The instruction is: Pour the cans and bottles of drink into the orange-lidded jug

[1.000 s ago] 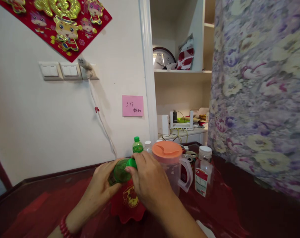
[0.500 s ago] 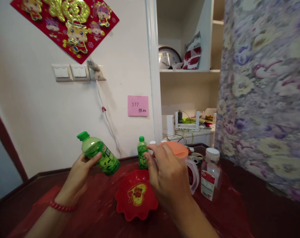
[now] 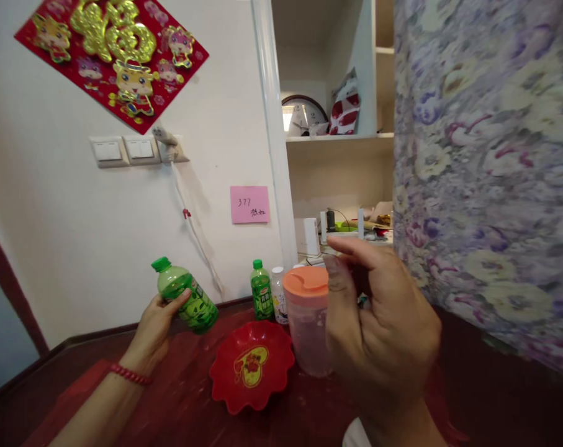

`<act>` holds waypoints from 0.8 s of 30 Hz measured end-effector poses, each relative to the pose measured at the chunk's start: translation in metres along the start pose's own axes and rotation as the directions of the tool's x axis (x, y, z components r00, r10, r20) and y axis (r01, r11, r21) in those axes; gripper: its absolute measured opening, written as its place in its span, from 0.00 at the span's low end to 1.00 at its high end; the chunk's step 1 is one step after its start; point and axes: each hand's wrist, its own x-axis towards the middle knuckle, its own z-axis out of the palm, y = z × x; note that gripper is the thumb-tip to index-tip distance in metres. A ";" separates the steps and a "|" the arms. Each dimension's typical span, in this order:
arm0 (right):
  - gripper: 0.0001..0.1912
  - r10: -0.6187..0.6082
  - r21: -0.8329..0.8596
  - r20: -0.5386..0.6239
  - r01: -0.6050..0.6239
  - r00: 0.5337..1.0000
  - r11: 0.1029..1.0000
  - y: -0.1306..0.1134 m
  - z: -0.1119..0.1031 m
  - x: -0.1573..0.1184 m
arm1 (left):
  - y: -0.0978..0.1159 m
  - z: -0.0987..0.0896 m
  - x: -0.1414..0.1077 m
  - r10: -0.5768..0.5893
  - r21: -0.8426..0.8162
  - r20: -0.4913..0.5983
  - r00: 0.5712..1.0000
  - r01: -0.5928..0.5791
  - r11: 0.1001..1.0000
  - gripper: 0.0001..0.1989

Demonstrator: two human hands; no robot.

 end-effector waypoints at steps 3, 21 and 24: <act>0.09 0.021 0.020 -0.019 -0.021 1.000 1.000 -0.002 -0.003 0.001 | -0.008 0.011 0.007 -0.010 0.062 0.014 1.000 0.009 0.998 0.31; 0.09 -0.046 0.154 0.041 0.040 0.998 0.987 -0.005 -0.005 0.008 | -0.089 0.083 0.012 -0.200 -0.018 0.230 0.953 0.209 0.978 0.25; 0.08 -0.056 0.173 0.039 0.048 0.998 0.984 -0.002 -0.003 0.009 | -0.093 0.087 0.013 -0.221 -0.036 0.293 0.930 0.242 0.970 0.26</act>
